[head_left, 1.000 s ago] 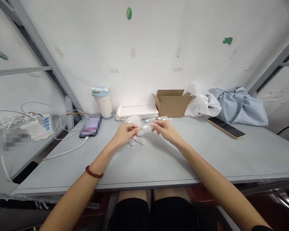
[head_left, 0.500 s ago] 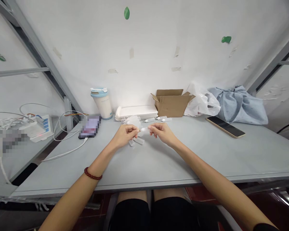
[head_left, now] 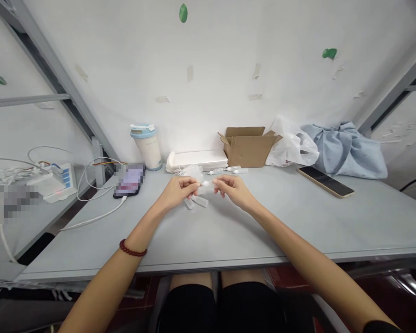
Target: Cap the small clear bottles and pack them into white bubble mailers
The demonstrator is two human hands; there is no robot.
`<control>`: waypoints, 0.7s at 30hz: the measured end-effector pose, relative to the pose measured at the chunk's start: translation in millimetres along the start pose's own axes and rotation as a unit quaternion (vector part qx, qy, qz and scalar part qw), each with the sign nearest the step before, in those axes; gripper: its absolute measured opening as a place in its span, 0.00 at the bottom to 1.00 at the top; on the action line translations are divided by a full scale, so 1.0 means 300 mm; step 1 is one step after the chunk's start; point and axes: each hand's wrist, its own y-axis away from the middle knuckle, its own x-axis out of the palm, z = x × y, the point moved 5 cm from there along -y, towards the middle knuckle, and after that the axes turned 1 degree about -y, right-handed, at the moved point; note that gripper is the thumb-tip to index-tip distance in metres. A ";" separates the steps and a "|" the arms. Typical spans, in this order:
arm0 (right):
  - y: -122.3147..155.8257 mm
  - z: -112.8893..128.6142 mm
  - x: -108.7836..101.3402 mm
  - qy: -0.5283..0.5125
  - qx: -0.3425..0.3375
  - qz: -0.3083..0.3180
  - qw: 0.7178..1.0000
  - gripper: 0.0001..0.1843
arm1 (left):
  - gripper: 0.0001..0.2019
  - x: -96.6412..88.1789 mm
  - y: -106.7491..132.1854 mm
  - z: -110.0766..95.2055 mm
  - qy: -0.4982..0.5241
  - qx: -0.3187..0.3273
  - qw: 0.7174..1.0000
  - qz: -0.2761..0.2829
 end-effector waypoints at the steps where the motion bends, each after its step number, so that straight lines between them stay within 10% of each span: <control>1: 0.002 0.009 0.002 -0.007 -0.008 -0.005 1.000 0.18 | 0.13 -0.009 -0.002 -0.001 0.011 0.001 1.000 -0.009; 8: 0.000 0.001 0.009 -0.052 -0.047 -0.058 0.996 0.16 | 0.15 -0.072 -0.003 0.010 0.077 -0.026 0.991 -0.110; 21: 0.007 -0.010 0.019 -0.003 -0.081 -0.097 0.992 0.11 | 0.14 -0.035 -0.003 0.018 0.056 -0.032 0.997 -0.030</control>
